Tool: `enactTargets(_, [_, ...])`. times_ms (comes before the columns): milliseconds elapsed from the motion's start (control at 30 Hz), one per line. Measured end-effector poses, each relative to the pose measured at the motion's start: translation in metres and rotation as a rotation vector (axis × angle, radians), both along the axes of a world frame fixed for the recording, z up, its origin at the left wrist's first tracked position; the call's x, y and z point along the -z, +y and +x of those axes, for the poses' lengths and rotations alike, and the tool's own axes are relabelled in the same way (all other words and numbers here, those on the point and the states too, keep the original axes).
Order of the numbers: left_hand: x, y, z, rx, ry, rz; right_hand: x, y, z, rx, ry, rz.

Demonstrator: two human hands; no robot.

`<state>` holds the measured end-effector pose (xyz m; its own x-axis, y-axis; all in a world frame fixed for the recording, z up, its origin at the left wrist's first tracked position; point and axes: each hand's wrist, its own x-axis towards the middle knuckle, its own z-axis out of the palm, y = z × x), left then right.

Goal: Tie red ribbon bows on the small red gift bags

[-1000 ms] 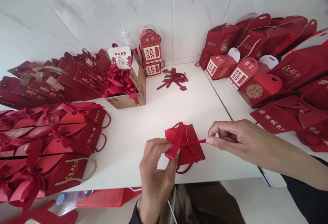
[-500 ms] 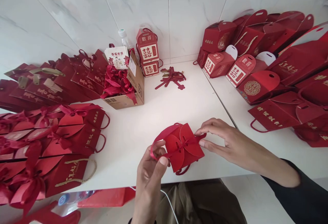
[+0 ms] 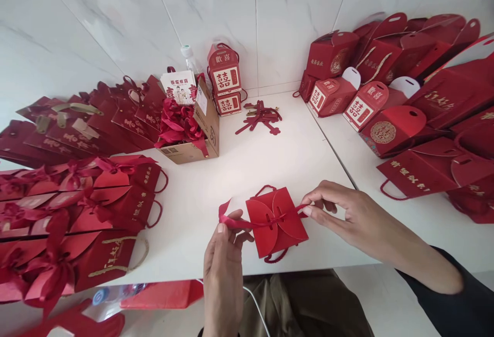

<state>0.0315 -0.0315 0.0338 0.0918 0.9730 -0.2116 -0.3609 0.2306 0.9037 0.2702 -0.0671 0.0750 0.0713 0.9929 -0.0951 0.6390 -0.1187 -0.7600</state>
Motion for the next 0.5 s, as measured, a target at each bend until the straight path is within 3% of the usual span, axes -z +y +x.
enactTargets(133, [-0.014, 0.007, -0.008, 0.070, 0.297, 0.146, -0.007, -0.001, -0.005, 0.011, -0.004, 0.072])
enactTargets(233, [-0.029, 0.018, -0.005, 0.257, 0.456, 0.263, -0.014, 0.001, -0.012, -0.050, -0.025, 0.190])
enactTargets(333, [-0.040, 0.024, 0.003, 0.392, 0.521, 0.274, -0.021, 0.005, -0.021, -0.119, 0.014, 0.231])
enactTargets(400, [-0.043, 0.025, 0.008, 0.411, 0.551, 0.288, -0.024, 0.007, -0.025, -0.139, 0.047, 0.228])
enactTargets(500, [-0.044, 0.024, 0.011, 0.327, 0.604, 0.369, -0.027, 0.008, -0.027, -0.147, 0.056, 0.235])
